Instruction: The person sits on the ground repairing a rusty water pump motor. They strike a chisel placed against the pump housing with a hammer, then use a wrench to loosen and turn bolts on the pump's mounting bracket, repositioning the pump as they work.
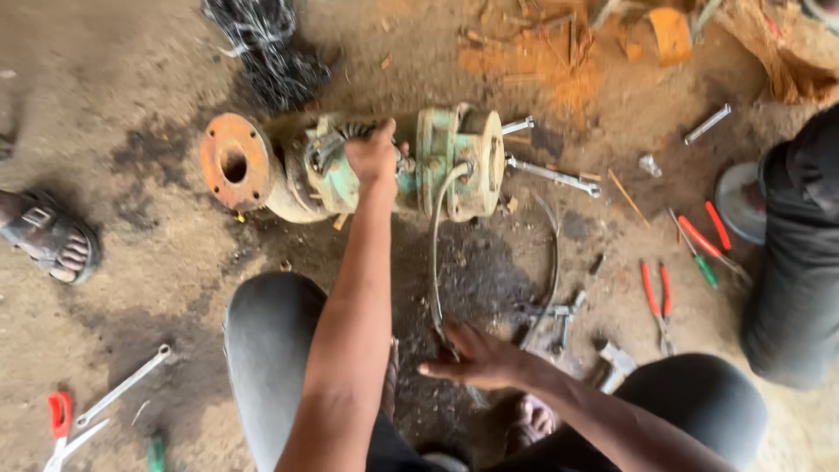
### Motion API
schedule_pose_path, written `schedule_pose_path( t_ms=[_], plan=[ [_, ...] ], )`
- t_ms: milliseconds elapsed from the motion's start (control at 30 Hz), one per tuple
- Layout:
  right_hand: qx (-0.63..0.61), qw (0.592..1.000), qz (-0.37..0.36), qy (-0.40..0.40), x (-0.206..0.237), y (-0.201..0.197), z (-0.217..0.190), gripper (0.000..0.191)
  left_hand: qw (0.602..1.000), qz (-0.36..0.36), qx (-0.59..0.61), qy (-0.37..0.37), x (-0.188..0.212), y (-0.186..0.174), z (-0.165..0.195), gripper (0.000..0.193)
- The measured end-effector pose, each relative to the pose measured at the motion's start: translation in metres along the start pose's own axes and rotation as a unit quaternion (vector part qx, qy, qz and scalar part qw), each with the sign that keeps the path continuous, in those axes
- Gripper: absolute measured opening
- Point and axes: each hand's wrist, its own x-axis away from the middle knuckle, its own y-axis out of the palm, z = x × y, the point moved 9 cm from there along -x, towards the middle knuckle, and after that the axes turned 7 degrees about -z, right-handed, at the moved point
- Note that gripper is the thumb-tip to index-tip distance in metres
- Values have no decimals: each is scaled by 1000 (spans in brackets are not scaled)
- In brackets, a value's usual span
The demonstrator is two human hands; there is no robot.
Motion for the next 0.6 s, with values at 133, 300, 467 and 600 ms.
schedule_pose_path(
  t_ms=[133, 300, 467, 600],
  plan=[
    [-40, 997, 34, -57, 17, -1, -17, 54, 1000, 21, 18, 6, 1, 1, -4, 21],
    [-89, 994, 11, -63, 22, -1, -36, 47, 991, 71, -100, -58, 1, -12, -13, 24],
    [-49, 997, 26, -61, 24, -10, -39, 46, 994, -9, -86, 64, -5, -4, -6, 28],
    [-63, 993, 57, -86, 25, -17, -24, 44, 994, -30, -79, 71, -15, 9, -15, 17]
  ],
)
